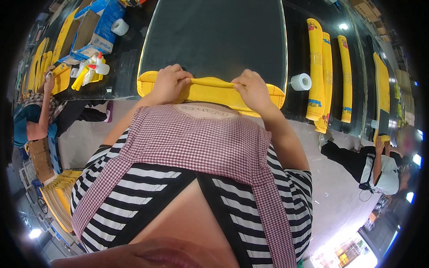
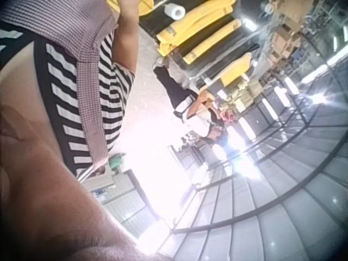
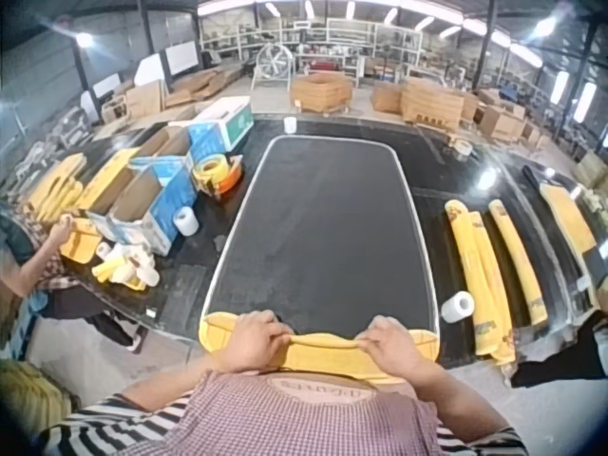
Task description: The person repeatedly rolls yellow mats with cartoon graphics on a black table, secures them with clear tape, and stacks them. The person also handles a black mat, placing it on the table and rolling it.
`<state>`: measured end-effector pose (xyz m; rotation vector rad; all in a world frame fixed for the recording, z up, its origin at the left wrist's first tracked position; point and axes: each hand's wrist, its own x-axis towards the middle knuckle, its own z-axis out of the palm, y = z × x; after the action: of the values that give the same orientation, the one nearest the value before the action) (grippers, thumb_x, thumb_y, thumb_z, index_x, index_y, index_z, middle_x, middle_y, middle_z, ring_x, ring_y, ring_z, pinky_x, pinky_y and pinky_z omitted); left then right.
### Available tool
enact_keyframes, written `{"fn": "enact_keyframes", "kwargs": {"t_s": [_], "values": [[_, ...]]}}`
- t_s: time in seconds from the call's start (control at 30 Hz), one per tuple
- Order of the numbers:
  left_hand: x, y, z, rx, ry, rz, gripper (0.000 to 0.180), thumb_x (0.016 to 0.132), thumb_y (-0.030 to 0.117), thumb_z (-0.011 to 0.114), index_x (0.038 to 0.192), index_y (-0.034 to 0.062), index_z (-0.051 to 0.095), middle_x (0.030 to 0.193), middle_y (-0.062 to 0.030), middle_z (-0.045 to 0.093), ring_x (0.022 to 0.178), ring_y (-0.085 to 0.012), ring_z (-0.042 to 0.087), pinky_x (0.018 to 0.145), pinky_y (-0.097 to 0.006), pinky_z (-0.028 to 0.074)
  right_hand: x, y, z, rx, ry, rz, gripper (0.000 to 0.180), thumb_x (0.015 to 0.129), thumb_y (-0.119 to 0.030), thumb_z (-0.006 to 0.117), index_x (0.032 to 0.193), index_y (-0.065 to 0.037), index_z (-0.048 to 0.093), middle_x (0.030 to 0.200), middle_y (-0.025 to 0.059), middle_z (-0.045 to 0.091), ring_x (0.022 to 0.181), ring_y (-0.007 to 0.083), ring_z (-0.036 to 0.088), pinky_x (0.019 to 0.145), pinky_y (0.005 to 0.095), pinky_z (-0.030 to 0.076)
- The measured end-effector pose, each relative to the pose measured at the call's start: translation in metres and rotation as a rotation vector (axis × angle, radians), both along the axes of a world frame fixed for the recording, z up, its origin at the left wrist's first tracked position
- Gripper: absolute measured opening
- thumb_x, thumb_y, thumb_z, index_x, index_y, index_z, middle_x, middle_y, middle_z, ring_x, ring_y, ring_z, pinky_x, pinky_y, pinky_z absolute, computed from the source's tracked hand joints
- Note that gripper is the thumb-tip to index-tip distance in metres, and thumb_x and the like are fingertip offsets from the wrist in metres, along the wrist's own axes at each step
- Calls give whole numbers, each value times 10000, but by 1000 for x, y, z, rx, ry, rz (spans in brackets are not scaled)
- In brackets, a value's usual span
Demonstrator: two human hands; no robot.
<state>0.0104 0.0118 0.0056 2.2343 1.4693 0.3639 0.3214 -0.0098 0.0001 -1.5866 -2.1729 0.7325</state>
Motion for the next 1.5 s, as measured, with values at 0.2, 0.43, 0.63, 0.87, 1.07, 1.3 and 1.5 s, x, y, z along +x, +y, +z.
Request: {"fn": "enact_keyframes", "kwargs": {"t_s": [0.2, 0.43, 0.63, 0.87, 1.07, 1.3, 1.5], "values": [[11, 42, 23, -456, 83, 111, 283, 1013, 267, 640, 1118, 41, 776, 1130, -131, 729, 1062, -307, 686, 910, -398, 544, -7, 46, 29, -584, 25, -169, 232, 931, -191, 732, 1076, -18, 784, 1009, 158, 723, 975, 303, 692, 889, 391, 544], [16, 33, 25, -257, 58, 205, 220, 937, 249, 749, 939, 36, 692, 1066, -158, 690, 988, -324, 681, 842, -395, 554, -11, 45, 29, -436, -103, -244, 255, 859, -185, 823, 1023, -30, 706, 971, 137, 712, 926, 304, 694, 828, 389, 550], [2, 17, -1, 38, -8, 76, 134, 916, 200, 770, 939, 84, 707, 1024, -121, 649, 947, -305, 638, 806, -406, 533, -6, 13, 17, -7, -122, -122, 206, 875, -191, 803, 935, -41, 673, 974, 106, 639, 851, 290, 654, 782, 394, 547], [-29, -6, -6, 335, 154, -19, 248, 929, 183, 710, 1167, 214, 774, 1008, -44, 603, 1033, -226, 583, 971, -403, 406, 22, -9, -13, 342, -238, 133, 199, 949, -141, 686, 1121, -69, 757, 999, 76, 637, 906, 257, 614, 784, 383, 525], [-28, -4, 2, 174, 189, 29, 302, 933, 160, 690, 1217, 224, 770, 1023, -36, 612, 1049, -226, 596, 970, -408, 422, 33, -11, 16, 338, -395, 235, 412, 906, -28, 640, 1302, -90, 733, 1016, 99, 625, 950, 268, 596, 845, 378, 513], [-34, 26, 2, -118, -41, 174, 192, 920, 208, 749, 1080, 100, 757, 992, -115, 689, 927, -300, 658, 864, -423, 514, 34, 10, 19, -103, -108, -16, 309, 918, -38, 664, 1208, -88, 757, 1037, 124, 607, 961, 298, 631, 876, 388, 520], [-27, 22, 15, 24, 155, 231, 191, 913, 230, 783, 932, 46, 736, 966, -110, 714, 914, -292, 664, 837, -423, 527, 35, 25, 23, -199, -96, -219, 123, 886, -70, 772, 967, -24, 691, 1002, 112, 581, 848, 272, 616, 794, 365, 517]]}}
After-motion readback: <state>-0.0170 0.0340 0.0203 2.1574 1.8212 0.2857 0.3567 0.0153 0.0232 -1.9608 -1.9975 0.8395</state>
